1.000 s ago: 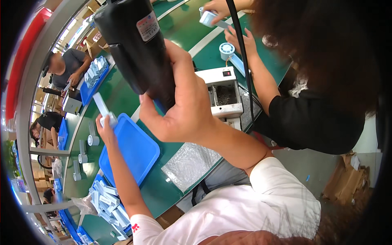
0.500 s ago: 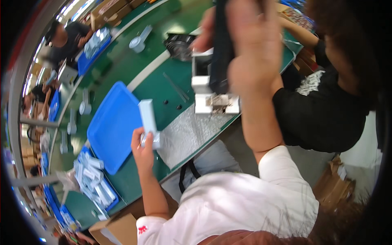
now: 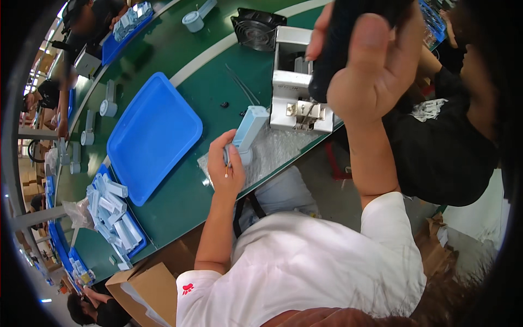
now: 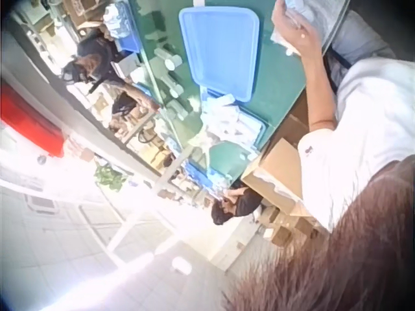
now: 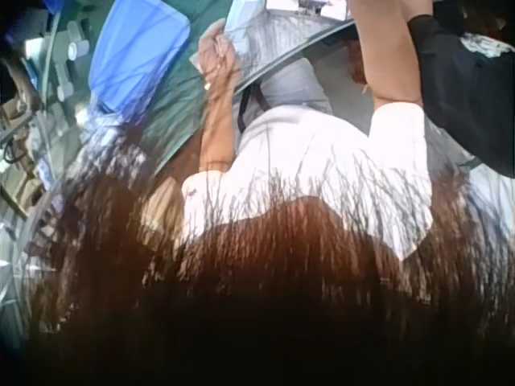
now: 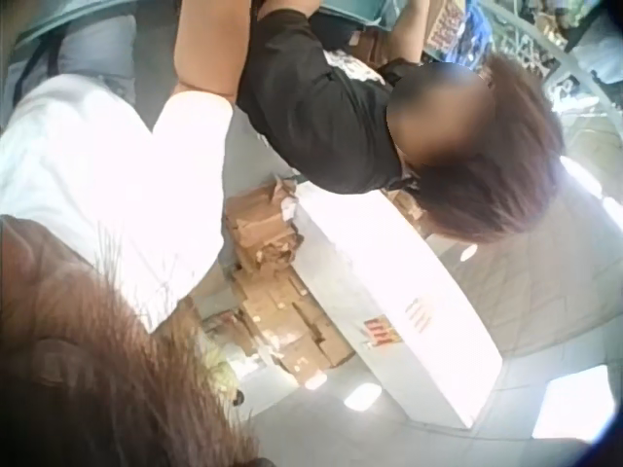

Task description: The person uses a handheld electric screwdriver to drive screws into light blue plastic components. They pick up each component from a blue tray, secure it with the tool, and place the finished unit onto the green workbench.

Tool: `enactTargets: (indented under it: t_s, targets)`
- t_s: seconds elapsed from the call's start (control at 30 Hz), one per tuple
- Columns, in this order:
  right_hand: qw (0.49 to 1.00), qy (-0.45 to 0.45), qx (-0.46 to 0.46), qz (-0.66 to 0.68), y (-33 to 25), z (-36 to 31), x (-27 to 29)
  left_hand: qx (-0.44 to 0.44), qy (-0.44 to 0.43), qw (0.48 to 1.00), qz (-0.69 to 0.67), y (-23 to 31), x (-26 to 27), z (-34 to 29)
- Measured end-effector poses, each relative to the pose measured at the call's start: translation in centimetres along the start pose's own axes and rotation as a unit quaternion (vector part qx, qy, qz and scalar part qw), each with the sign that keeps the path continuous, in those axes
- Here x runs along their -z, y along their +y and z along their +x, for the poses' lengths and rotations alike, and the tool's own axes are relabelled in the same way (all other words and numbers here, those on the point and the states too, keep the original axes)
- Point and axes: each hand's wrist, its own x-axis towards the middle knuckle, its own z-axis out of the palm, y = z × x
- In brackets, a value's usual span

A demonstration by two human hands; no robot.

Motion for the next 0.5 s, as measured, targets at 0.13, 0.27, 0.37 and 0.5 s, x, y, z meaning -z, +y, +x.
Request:
enactTargets:
  t_s: [0.13,0.27,0.37,0.5]
  targets:
    - [0.993,-0.024,-0.114,0.000,-1.9,-1.5,1.5,-0.057,-0.029,0.997,0.044,0.0,0.6,-0.1]
    - [0.940,0.015,-0.272,0.207,-3.4,-1.8,2.8,-0.105,-0.040,0.993,0.047,0.1,0.3,0.1]
    - [0.945,-0.056,-0.185,0.264,-3.5,-1.4,1.7,-0.116,-0.044,0.991,0.060,-0.3,0.4,-0.1]
    - [0.943,-0.031,-0.221,0.247,-1.9,-2.3,-0.4,-0.086,-0.036,0.995,0.041,-0.7,0.7,-0.7]
